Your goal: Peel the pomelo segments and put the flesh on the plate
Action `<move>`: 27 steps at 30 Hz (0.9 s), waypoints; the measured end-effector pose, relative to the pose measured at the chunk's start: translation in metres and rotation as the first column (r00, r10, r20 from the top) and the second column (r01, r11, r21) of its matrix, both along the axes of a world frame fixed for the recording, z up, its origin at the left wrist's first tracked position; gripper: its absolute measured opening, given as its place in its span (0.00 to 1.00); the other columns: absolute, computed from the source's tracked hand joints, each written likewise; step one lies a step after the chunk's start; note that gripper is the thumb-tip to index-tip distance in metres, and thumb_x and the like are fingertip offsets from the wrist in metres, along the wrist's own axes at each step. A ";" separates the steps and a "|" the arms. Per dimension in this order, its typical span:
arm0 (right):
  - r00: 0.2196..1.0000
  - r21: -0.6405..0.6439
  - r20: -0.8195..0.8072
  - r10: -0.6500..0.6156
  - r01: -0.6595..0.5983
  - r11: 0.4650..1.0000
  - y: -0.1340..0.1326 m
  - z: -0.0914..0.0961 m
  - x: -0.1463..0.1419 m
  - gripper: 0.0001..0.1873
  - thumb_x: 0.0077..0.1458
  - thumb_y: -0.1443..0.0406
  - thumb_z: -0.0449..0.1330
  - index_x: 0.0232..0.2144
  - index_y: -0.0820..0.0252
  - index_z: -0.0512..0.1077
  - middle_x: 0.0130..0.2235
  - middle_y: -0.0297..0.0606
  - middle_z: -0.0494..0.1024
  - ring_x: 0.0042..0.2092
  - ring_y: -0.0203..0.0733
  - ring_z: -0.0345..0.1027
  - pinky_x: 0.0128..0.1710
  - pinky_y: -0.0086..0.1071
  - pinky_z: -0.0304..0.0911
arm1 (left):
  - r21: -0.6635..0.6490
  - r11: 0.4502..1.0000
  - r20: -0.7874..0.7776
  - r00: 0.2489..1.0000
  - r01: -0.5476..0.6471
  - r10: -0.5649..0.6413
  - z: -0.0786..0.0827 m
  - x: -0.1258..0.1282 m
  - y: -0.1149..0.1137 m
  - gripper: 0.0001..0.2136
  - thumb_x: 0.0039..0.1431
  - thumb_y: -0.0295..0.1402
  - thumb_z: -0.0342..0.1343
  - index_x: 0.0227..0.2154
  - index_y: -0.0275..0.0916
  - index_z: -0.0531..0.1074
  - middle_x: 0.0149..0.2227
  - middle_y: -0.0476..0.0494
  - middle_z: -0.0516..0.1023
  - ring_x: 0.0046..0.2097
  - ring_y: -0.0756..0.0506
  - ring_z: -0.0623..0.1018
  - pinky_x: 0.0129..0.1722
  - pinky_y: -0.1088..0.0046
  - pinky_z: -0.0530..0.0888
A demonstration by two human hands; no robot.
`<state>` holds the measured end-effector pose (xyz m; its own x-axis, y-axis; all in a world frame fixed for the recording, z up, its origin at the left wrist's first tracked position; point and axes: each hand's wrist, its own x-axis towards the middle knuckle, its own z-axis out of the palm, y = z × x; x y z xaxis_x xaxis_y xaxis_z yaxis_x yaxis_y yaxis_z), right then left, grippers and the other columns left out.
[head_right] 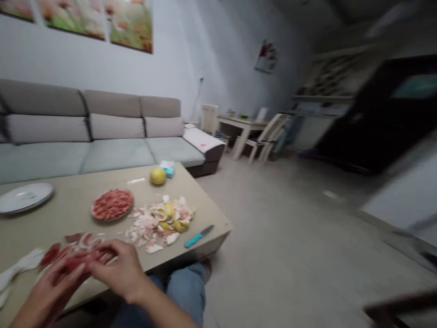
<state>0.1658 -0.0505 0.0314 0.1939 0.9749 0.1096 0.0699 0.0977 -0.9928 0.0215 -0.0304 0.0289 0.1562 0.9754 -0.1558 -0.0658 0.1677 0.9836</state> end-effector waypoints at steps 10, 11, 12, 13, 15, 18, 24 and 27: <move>0.987 -0.073 -0.022 0.157 -0.158 0.985 -0.029 0.003 0.009 0.15 0.48 0.62 0.66 0.41 0.55 0.77 0.35 0.37 0.79 0.31 0.38 0.72 0.27 0.27 0.68 | -0.112 0.992 0.297 0.955 0.061 -0.025 0.011 -0.006 -0.008 0.17 0.42 0.37 0.70 0.37 0.41 0.75 0.35 0.44 0.81 0.39 0.44 0.80 0.44 0.70 0.76; 0.992 -0.062 -0.019 0.122 -0.123 0.991 -0.029 0.003 0.009 0.15 0.49 0.61 0.66 0.41 0.56 0.77 0.35 0.38 0.79 0.31 0.39 0.72 0.28 0.28 0.69 | -0.123 0.989 0.326 0.945 0.079 -0.035 0.011 -0.006 -0.010 0.16 0.44 0.36 0.70 0.37 0.41 0.75 0.34 0.45 0.80 0.39 0.44 0.79 0.44 0.71 0.75; 0.997 -0.045 -0.008 0.080 -0.080 0.996 -0.028 0.003 0.009 0.14 0.49 0.61 0.65 0.41 0.56 0.77 0.35 0.39 0.79 0.31 0.39 0.73 0.28 0.28 0.70 | -0.137 0.985 0.361 0.932 0.101 -0.045 0.010 -0.006 -0.011 0.15 0.46 0.35 0.69 0.37 0.41 0.75 0.34 0.46 0.80 0.39 0.45 0.79 0.44 0.72 0.75; 0.999 -0.015 0.016 0.039 -0.039 0.999 -0.027 0.003 0.009 0.14 0.50 0.61 0.65 0.40 0.56 0.77 0.34 0.39 0.80 0.31 0.40 0.73 0.29 0.29 0.70 | -0.156 0.980 0.400 0.915 0.123 -0.051 0.009 -0.005 -0.012 0.13 0.47 0.34 0.69 0.36 0.41 0.75 0.34 0.47 0.79 0.39 0.47 0.78 0.45 0.73 0.75; 0.995 0.098 0.100 -0.019 0.010 0.995 -0.027 0.003 0.009 0.10 0.53 0.62 0.64 0.39 0.55 0.77 0.34 0.39 0.80 0.33 0.41 0.74 0.30 0.29 0.71 | -0.209 0.965 0.478 0.877 0.162 -0.044 0.006 -0.004 -0.014 0.11 0.49 0.31 0.68 0.35 0.40 0.75 0.34 0.47 0.79 0.38 0.49 0.78 0.44 0.75 0.76; 0.962 0.321 0.260 -0.086 -0.002 0.947 -0.029 0.003 0.011 0.06 0.56 0.67 0.61 0.34 0.53 0.78 0.34 0.39 0.79 0.35 0.42 0.74 0.32 0.30 0.71 | -0.300 0.932 0.563 0.827 0.201 0.003 0.000 -0.002 -0.016 0.10 0.50 0.28 0.67 0.36 0.39 0.75 0.37 0.45 0.79 0.39 0.50 0.78 0.43 0.75 0.76; 0.832 0.569 0.500 -0.239 -0.108 0.816 -0.037 -0.002 0.017 0.19 0.55 0.74 0.59 0.46 0.50 0.74 0.38 0.40 0.80 0.39 0.43 0.75 0.39 0.34 0.72 | -0.311 0.904 0.611 0.790 0.293 -0.046 -0.003 -0.002 -0.019 0.17 0.51 0.29 0.67 0.45 0.41 0.74 0.37 0.44 0.79 0.37 0.48 0.79 0.42 0.69 0.78; 0.791 0.577 0.558 -0.249 -0.155 0.802 -0.040 0.001 0.018 0.22 0.55 0.74 0.59 0.50 0.51 0.71 0.40 0.42 0.80 0.40 0.44 0.75 0.40 0.34 0.73 | -0.300 0.907 0.569 0.818 0.295 -0.078 0.000 -0.003 -0.019 0.20 0.47 0.30 0.69 0.45 0.40 0.76 0.37 0.43 0.80 0.39 0.46 0.79 0.43 0.69 0.77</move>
